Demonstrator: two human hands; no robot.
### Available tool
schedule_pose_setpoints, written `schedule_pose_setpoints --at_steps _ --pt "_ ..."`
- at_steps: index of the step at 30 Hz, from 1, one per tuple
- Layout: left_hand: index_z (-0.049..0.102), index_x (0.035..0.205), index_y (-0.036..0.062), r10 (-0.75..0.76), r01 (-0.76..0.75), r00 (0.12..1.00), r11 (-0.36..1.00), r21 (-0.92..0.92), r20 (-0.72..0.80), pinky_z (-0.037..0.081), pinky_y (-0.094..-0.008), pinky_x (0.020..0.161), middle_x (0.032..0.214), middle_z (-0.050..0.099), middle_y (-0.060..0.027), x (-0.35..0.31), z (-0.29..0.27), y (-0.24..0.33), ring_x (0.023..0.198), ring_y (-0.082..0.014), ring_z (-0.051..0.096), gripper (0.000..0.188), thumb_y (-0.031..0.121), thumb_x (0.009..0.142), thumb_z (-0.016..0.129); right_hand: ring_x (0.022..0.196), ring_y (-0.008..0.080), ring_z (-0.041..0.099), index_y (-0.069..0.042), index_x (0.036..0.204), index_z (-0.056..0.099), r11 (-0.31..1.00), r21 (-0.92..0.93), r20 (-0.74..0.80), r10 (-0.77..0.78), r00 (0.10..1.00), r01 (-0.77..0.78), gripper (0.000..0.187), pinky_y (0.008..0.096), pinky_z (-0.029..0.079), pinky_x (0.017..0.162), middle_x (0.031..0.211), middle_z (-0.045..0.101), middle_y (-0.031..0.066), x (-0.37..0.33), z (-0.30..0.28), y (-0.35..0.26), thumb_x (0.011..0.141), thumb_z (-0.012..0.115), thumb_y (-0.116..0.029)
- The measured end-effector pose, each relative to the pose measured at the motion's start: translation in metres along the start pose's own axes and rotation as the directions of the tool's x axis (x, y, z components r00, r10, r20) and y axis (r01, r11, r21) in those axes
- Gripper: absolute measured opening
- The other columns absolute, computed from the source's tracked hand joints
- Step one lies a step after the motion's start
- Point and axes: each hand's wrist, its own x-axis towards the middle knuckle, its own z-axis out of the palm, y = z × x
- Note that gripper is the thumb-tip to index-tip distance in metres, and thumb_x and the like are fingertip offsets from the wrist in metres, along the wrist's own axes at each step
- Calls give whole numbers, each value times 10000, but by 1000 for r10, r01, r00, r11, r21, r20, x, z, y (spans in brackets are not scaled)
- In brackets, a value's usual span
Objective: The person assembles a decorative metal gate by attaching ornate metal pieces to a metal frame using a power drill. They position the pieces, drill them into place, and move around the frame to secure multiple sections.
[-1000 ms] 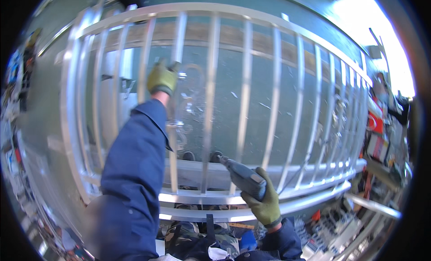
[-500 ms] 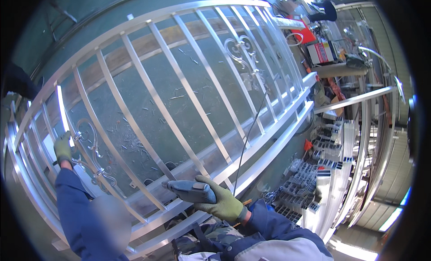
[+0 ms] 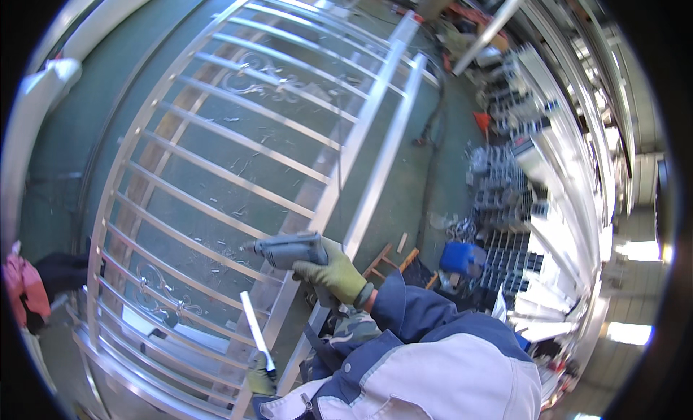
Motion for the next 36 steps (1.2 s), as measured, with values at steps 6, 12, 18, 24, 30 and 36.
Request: schedule_pose_setpoints --at_steps 6,12,18,24,30,36 --pt "747 1038 43 -153 28 960 884 466 233 443 -258 506 769 655 18 -13 43 -4 587 -100 553 317 340 931 776 893 183 731 -75 1340 554 907 365 -239 -124 963 208 510 330 603 699 1113 703 104 -58 -36 -66 947 784 -305" --pt "751 1067 24 -197 -200 910 564 801 366 473 -279 554 777 677 -13 -16 161 35 607 -104 582 343 343 949 702 905 201 733 -51 1334 555 679 635 -318 -206 926 369 533 309 613 671 1161 704 137 -108 -97 -106 951 774 -351" --pt "756 989 13 -83 -613 739 329 719 668 487 -278 684 854 703 -7 39 348 10 750 -99 607 287 293 975 695 759 165 710 -10 1299 600 498 774 -283 -282 917 392 498 273 611 651 993 730 137 -115 -179 -117 995 706 -390" --pt "709 1096 10 -370 -815 443 213 538 817 548 -329 761 950 727 -73 -37 533 21 867 -180 702 318 293 953 735 731 165 700 -2 1317 588 428 766 -463 -151 873 480 506 266 614 649 994 727 133 -117 -306 -124 1001 697 -381" --pt "653 1205 35 -374 -365 584 672 645 720 565 -343 802 1131 698 -89 15 627 14 950 -185 680 474 453 983 681 721 183 700 -23 1322 594 416 733 -540 -123 832 538 525 282 604 591 1003 725 118 -142 -428 -157 1004 678 -433" --pt "423 1508 87 -330 143 661 937 318 674 582 -435 934 1328 631 -130 29 685 107 1083 -278 674 750 665 1030 434 735 250 728 -23 1348 583 219 842 -481 -111 870 493 507 309 648 620 1062 727 176 -120 -510 -171 1015 670 -395"
